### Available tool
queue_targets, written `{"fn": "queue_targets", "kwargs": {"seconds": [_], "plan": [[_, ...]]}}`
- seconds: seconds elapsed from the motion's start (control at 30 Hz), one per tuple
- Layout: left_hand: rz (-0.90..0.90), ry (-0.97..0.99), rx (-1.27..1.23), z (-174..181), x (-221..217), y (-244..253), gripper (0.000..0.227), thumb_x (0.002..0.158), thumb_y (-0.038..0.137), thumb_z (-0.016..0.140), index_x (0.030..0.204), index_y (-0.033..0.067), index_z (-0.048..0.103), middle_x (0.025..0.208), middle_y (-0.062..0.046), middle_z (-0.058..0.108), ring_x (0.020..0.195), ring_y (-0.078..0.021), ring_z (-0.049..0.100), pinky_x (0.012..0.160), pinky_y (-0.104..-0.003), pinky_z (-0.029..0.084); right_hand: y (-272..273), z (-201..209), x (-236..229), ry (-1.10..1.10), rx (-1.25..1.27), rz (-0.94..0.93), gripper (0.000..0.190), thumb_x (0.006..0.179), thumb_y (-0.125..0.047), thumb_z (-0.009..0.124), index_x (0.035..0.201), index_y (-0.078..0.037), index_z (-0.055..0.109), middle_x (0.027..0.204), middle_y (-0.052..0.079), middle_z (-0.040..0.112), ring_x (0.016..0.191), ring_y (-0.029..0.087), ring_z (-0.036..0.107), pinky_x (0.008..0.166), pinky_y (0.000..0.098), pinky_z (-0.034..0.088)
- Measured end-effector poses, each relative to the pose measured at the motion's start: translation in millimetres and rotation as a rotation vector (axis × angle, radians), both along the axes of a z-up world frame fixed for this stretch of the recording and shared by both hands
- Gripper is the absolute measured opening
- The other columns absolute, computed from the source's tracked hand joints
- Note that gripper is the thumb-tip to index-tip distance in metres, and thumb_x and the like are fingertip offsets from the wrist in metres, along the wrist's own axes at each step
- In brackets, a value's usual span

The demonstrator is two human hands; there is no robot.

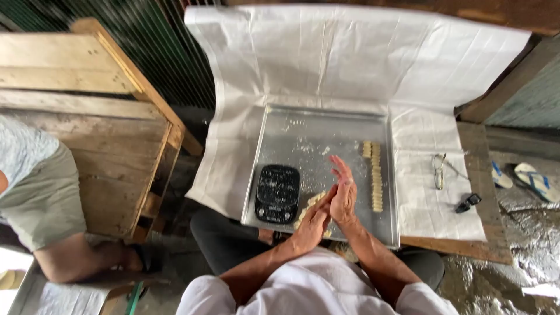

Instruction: The person sits and shapes a yellow dough-like substance into small cylindrical pieces by hand. They roll the dough between their palms and place the finished pieces in a row on a metal tray. A digital scale and a black container are visible on the tray.

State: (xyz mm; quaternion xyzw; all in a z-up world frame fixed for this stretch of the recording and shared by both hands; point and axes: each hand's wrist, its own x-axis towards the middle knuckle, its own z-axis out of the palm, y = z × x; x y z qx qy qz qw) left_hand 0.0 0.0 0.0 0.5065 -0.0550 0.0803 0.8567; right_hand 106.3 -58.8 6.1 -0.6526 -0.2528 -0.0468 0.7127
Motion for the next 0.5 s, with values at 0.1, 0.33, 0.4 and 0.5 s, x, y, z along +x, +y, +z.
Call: {"fn": "queue_targets", "kwargs": {"seconds": [0.1,0.33,0.4,0.5], "plan": [[0.029,0.086,-0.162,5,6,0,0.060,0.107,0.009,0.049,0.162,0.0029,0.025,0.161,-0.020,0.038,0.148,-0.0316,0.036,0.122,-0.049,0.032,-2,11,2,-0.020,-0.002,-0.042,0.077,0.109,-0.055,0.016,0.149,0.002,0.050,0.148,0.022,0.051,0.140,0.035,0.047,0.109,0.0447,0.043],[0.222,0.509,-0.418,-8,10,16,0.053,0.095,-0.013,0.054,0.147,-0.0072,0.049,0.132,-0.024,0.068,0.123,-0.0327,0.068,0.112,-0.044,0.056,-1,4,4,0.029,-0.027,-0.033,0.049,0.111,-0.043,0.030,0.124,-0.007,0.062,0.132,0.018,0.066,0.113,0.028,0.065,0.091,0.0394,0.057],[0.274,0.180,-0.532,-45,17,30,0.039,0.101,-0.012,0.052,0.139,-0.0043,0.057,0.101,-0.019,0.070,0.088,-0.0259,0.072,0.079,-0.037,0.067,-7,9,0,-0.060,-0.320,0.200,0.030,0.107,-0.021,0.046,0.128,-0.005,0.059,0.109,0.013,0.067,0.053,0.010,0.052,0.036,0.0220,0.046],[0.257,0.207,-0.381,-23,9,47,0.058,0.099,0.002,0.063,0.152,-0.0024,0.040,0.086,-0.005,0.064,0.069,-0.0114,0.070,0.071,-0.029,0.068,-19,0,-5,-0.309,-0.519,0.313,0.027,0.103,-0.021,0.056,0.123,-0.006,0.066,0.133,0.017,0.063,0.116,0.029,0.067,0.090,0.0401,0.065]]}}
